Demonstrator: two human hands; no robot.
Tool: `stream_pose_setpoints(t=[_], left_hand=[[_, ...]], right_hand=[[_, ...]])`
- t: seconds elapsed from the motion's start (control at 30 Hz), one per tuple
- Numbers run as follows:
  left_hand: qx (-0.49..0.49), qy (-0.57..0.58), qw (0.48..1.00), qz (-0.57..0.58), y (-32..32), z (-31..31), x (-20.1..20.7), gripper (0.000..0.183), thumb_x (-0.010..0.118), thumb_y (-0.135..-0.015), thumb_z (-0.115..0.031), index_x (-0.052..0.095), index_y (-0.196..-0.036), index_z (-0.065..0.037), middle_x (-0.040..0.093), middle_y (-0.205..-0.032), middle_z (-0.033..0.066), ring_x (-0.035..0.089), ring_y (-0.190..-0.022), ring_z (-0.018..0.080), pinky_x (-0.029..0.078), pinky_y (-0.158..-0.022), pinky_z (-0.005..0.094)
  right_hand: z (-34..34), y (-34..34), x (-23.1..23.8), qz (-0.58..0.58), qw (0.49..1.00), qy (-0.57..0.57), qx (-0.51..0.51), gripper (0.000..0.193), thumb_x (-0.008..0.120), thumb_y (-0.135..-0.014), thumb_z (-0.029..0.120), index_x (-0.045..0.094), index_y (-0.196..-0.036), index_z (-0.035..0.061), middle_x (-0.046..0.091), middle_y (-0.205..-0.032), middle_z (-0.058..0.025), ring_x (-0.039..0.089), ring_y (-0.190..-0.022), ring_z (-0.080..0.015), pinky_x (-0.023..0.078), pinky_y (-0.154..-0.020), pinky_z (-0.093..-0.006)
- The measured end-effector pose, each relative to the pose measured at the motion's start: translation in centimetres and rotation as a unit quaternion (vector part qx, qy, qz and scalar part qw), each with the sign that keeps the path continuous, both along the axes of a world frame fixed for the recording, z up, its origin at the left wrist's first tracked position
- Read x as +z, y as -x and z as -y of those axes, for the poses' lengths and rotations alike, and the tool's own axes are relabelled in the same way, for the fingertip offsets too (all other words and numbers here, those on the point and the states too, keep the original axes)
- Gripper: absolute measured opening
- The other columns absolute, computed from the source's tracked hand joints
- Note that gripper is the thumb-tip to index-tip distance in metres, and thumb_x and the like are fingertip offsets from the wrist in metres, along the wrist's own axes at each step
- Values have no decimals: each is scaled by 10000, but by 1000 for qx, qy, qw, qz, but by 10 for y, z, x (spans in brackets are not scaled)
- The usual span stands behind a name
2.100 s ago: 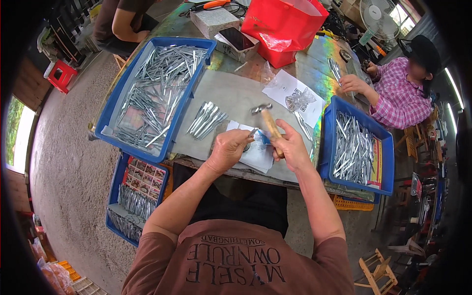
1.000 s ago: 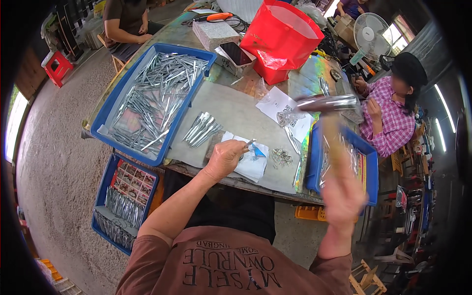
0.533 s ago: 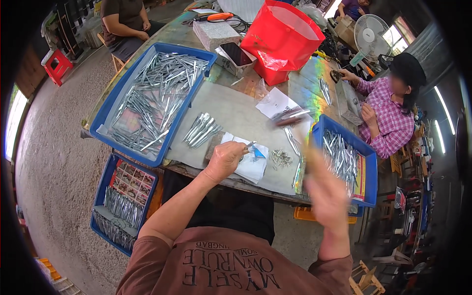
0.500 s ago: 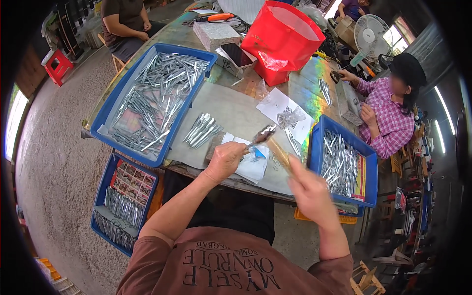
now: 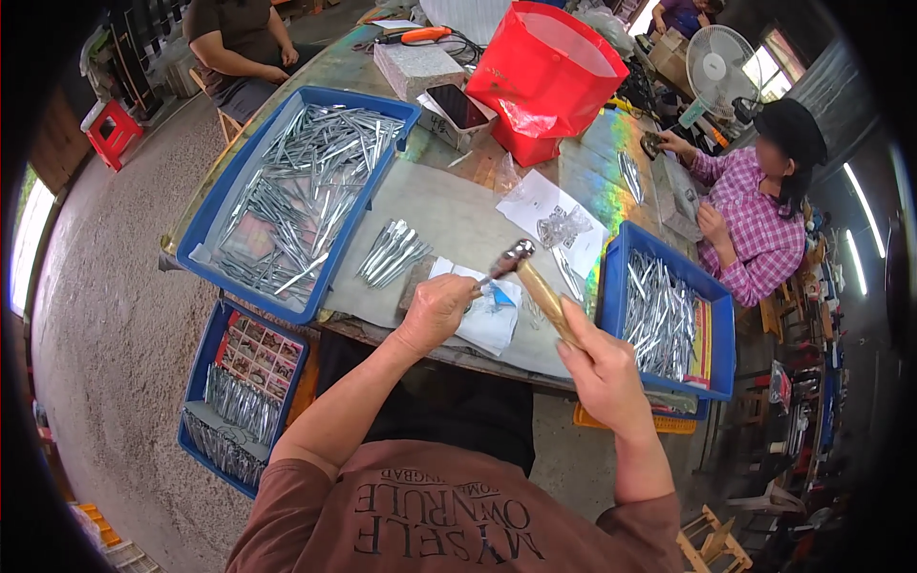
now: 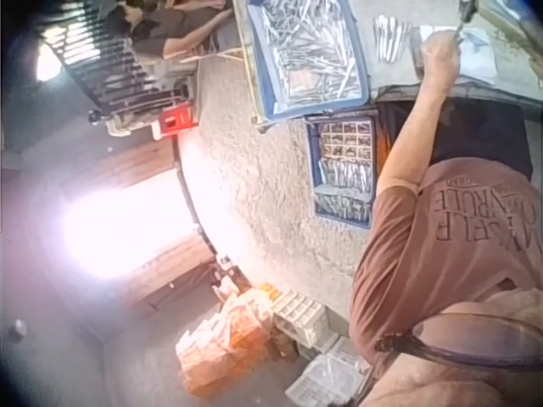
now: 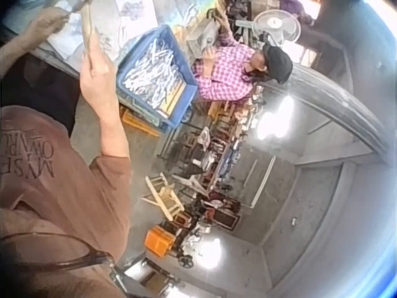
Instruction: The person assembles metal components by taking metal strips and small pins, inserting the pins into the strips by hand, and hammering them securely into place using a hammer.
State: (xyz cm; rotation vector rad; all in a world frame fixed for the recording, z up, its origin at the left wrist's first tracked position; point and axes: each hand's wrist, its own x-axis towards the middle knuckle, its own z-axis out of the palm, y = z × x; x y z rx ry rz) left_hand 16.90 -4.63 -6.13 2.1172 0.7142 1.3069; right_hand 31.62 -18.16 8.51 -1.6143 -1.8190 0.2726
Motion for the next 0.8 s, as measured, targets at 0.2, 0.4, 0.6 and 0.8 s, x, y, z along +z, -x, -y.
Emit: stream_pose_setpoints(t=[0.2,0.4,0.6,0.8], left_hand=[[-6,-7,1000,12,0,-1,7,56,557,-684,-11,514,-718,-23,513,-628,140,511,-587,296,403,-514,351],[-1,-14,1000,-14,0,1,10,62,562,-701,-32,507,-726,-20,492,-611,137,498,-572,297,395,-509,350],[-22,-4,999,-27,1,3,14,46,532,-720,-34,490,-729,-14,487,-608,143,494,-567,306,390,-499,361],[-5,-1,1000,2,1,2,16,59,541,-718,-32,488,-699,-13,483,-607,141,491,-556,294,385,-492,349]], right_hand=[[0,-3,-2,-156,986,17,-49,417,514,-756,-20,422,-1163,-15,549,-710,-53,471,-578,-72,398,-507,-216],[-7,-6,-42,-406,902,108,-96,449,467,-781,-11,363,-1216,12,426,-644,29,352,-498,-20,301,-423,-147],[-5,-5,-77,-488,850,152,-127,475,421,-776,13,332,-1242,47,387,-559,5,286,-356,-37,234,-313,-171],[-3,-1,-85,-534,819,160,-138,475,424,-779,16,330,-1243,53,388,-559,-5,280,-356,-40,224,-311,-171]])
